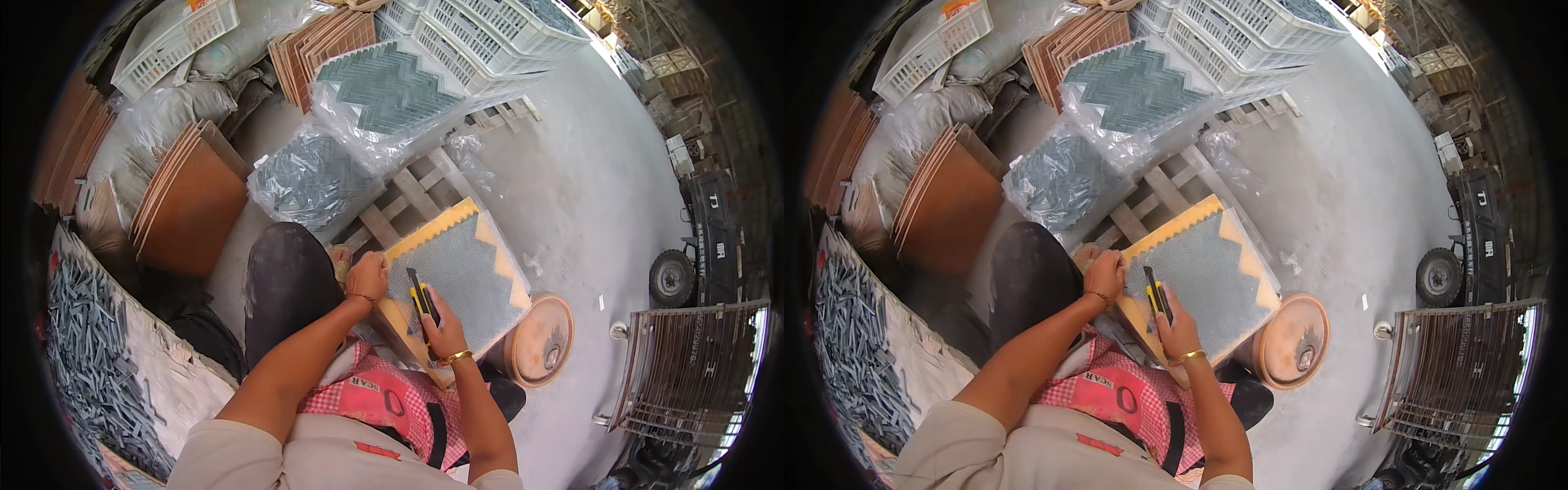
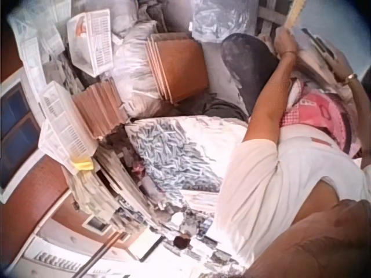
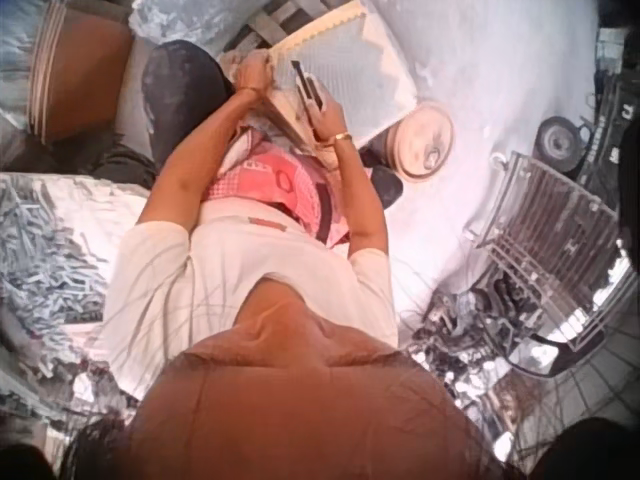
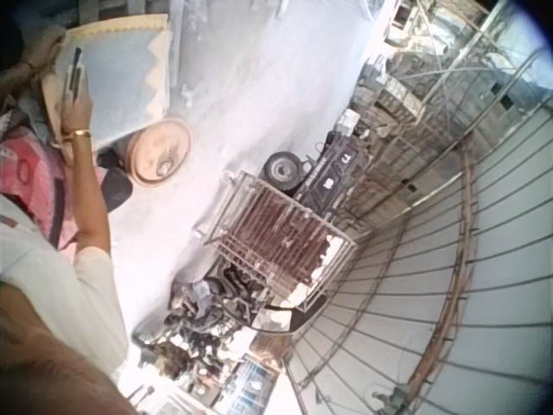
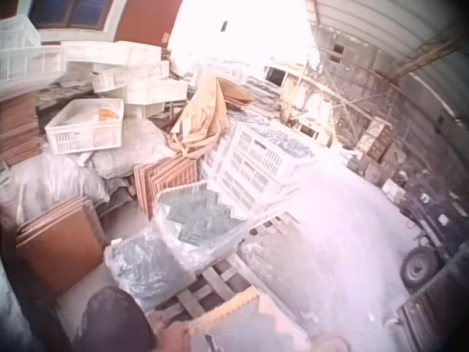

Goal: The person sits on the floor and uses a utility knife to cut a patterned tile sheet placed on a wooden board. They score and snap the tile along a straight line, then set the cut piece aside and repeat the process with another tile.

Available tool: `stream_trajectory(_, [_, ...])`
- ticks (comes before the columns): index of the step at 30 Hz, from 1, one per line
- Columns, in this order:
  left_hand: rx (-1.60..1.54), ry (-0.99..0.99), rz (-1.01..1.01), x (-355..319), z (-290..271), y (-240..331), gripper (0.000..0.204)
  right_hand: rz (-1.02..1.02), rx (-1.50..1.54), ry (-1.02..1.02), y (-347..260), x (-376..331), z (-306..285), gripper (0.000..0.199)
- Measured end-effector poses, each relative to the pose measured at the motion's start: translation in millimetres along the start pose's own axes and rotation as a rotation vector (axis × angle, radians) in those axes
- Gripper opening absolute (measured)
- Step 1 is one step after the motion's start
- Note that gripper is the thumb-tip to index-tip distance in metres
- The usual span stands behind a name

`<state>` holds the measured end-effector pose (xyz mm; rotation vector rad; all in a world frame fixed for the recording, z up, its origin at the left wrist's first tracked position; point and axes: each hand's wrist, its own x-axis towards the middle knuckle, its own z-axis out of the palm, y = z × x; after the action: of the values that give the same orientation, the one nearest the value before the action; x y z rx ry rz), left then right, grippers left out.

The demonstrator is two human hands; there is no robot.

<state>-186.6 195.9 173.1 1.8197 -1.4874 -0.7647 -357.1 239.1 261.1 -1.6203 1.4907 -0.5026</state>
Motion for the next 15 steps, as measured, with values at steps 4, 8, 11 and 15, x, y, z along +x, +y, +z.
stream_trajectory(4, [0.014, 0.026, 0.022, 4, 3, 6, 0.008, 0.018, -0.174, 0.023, -1, 11, 6, 0.055])
stream_trajectory(8, [-0.034, -0.025, -0.038, 8, 2, 0, 0.009, -0.136, -0.439, 0.025, -4, 25, 19, 0.056])
stream_trajectory(11, [-0.025, -0.007, -0.024, 6, 2, 1, 0.01, -0.075, -0.587, -0.037, -8, 33, 25, 0.054])
stream_trajectory(15, [-0.018, -0.008, -0.062, 6, 1, 4, 0.008, -0.088, -0.659, -0.035, -8, 38, 29, 0.052])
